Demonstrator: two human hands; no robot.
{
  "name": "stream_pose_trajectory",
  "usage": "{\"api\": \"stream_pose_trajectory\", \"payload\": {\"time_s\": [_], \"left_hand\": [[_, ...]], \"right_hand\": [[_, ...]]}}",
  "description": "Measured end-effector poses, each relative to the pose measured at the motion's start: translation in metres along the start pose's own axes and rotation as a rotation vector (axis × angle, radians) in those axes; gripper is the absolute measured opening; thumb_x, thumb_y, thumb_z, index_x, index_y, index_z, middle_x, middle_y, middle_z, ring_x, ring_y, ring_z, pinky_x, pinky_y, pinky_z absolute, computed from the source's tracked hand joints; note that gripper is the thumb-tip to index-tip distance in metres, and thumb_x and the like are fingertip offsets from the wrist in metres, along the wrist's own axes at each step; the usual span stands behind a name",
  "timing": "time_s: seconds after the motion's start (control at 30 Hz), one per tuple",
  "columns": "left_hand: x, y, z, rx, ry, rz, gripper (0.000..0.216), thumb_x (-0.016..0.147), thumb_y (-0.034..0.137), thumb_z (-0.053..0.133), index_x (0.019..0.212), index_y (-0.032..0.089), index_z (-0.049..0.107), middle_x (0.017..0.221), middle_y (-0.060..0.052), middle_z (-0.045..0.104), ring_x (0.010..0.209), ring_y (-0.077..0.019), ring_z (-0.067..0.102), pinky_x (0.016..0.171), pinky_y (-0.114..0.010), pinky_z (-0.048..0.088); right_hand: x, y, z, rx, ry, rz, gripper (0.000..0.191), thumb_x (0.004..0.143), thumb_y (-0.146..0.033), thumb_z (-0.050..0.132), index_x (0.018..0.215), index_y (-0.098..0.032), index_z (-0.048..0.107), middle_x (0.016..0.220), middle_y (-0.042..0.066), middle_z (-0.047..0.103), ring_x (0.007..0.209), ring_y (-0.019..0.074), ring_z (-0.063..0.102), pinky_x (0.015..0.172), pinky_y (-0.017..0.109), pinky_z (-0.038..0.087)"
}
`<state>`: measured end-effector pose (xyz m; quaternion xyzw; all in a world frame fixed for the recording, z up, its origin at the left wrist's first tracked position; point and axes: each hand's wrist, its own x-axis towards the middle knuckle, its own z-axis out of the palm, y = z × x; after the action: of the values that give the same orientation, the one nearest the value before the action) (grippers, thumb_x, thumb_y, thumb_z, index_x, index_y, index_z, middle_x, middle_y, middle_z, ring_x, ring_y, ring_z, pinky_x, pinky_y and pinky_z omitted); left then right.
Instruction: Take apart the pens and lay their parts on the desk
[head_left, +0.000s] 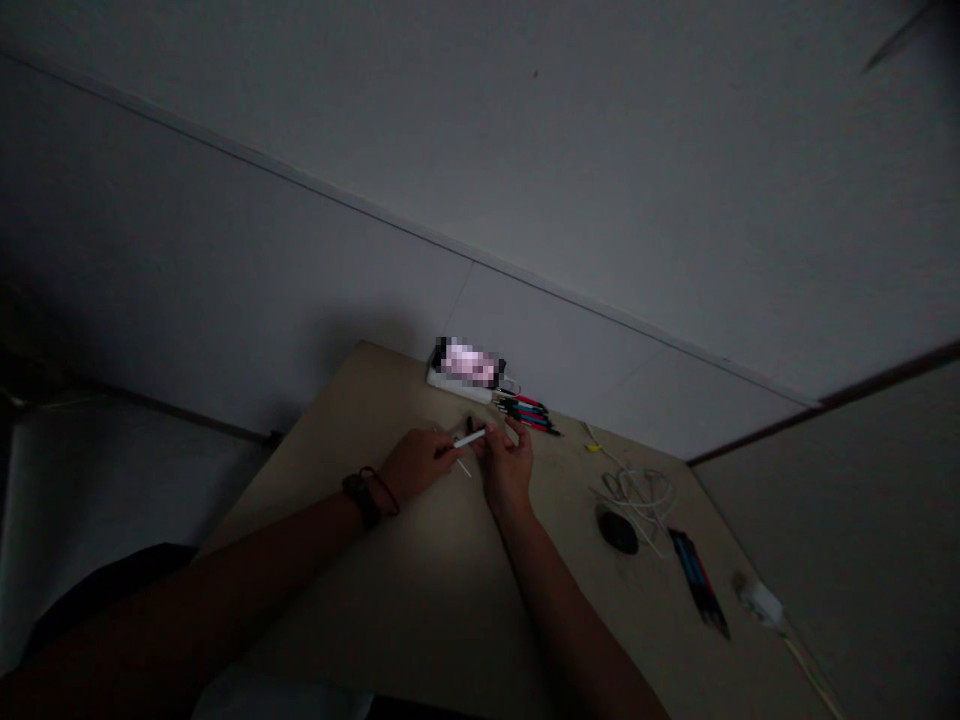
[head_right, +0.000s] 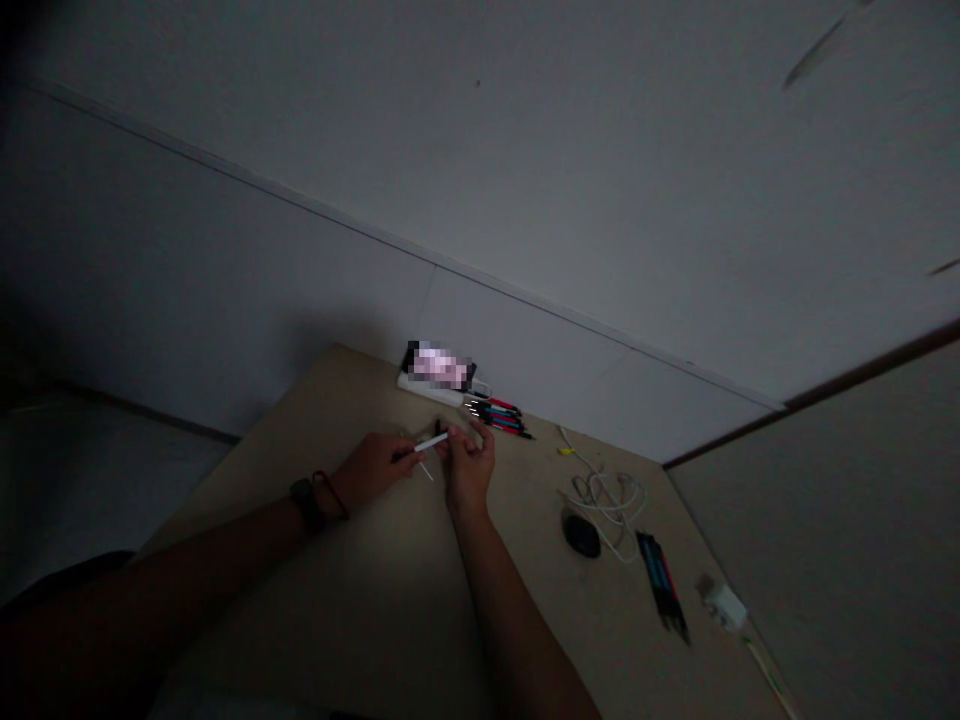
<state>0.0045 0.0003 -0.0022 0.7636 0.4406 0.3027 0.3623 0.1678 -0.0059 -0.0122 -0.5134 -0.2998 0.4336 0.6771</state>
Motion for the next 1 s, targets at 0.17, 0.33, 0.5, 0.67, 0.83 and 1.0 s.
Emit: {"api": "stream_pose_trajectory", "payload": {"time_s": [0.17, 0.33, 0.5, 0.67, 0.83, 1.0], "left_hand": [[-0.001, 0.0, 0.0, -0.051, 0.015, -0.005, 0.029, 0.093, 0.035, 0.056, 0.074, 0.017, 0.068, 0.068, -0.002, 0.069, 0.065, -0.015, 0.06, 0.062, -0.026, 0.037], [-0.002, 0.0, 0.0, -0.055, 0.015, -0.012, 0.027, 0.093, 0.031, 0.055, 0.075, 0.017, 0.068, 0.069, -0.003, 0.069, 0.065, -0.0149, 0.06, 0.062, -0.026, 0.037], [-0.001, -0.001, 0.001, -0.043, 0.022, -0.005, 0.029, 0.093, 0.033, 0.054, 0.073, 0.017, 0.068, 0.068, -0.003, 0.068, 0.064, -0.0148, 0.059, 0.061, -0.026, 0.036], [-0.001, -0.001, 0.0, -0.057, 0.033, -0.024, 0.03, 0.093, 0.034, 0.054, 0.072, 0.016, 0.067, 0.067, -0.002, 0.067, 0.062, -0.0144, 0.059, 0.06, -0.026, 0.035], [-0.001, -0.002, 0.0, -0.059, 0.017, -0.044, 0.032, 0.094, 0.034, 0.053, 0.071, 0.016, 0.067, 0.061, -0.001, 0.062, 0.058, -0.0137, 0.056, 0.059, -0.025, 0.036], [-0.001, -0.002, 0.001, -0.113, 0.035, -0.036, 0.031, 0.095, 0.033, 0.05, 0.081, 0.016, 0.072, 0.067, -0.001, 0.067, 0.058, -0.0131, 0.058, 0.061, -0.025, 0.04]], "right_hand": [[0.0, 0.0, -0.001, -0.046, 0.002, -0.029, 0.047, 0.068, -0.046, 0.085, 0.097, -0.021, 0.058, 0.086, 0.001, 0.075, 0.069, 0.0144, 0.069, 0.062, 0.026, 0.058], [-0.004, -0.006, 0.001, -0.121, -0.032, -0.081, 0.042, 0.069, -0.048, 0.084, 0.09, -0.018, 0.063, 0.087, 0.004, 0.074, 0.075, 0.0155, 0.069, 0.061, 0.025, 0.056], [-0.008, -0.008, 0.004, -0.163, -0.111, -0.127, 0.044, 0.069, -0.045, 0.085, 0.099, -0.019, 0.065, 0.08, 0.001, 0.073, 0.072, 0.0153, 0.067, 0.063, 0.026, 0.054], [-0.01, -0.004, 0.004, -0.281, -0.239, -0.14, 0.035, 0.072, -0.049, 0.081, 0.074, -0.017, 0.068, 0.067, 0.0, 0.069, 0.064, 0.0151, 0.062, 0.061, 0.026, 0.05], [-0.008, -0.005, 0.0, -0.338, -0.178, -0.175, 0.039, 0.076, -0.056, 0.075, 0.075, -0.017, 0.068, 0.067, 0.001, 0.069, 0.065, 0.0168, 0.063, 0.06, 0.027, 0.051], [-0.003, -0.005, -0.002, -0.269, -0.099, -0.186, 0.041, 0.076, -0.056, 0.075, 0.085, -0.017, 0.066, 0.072, 0.002, 0.069, 0.063, 0.0157, 0.062, 0.057, 0.026, 0.051]]}}
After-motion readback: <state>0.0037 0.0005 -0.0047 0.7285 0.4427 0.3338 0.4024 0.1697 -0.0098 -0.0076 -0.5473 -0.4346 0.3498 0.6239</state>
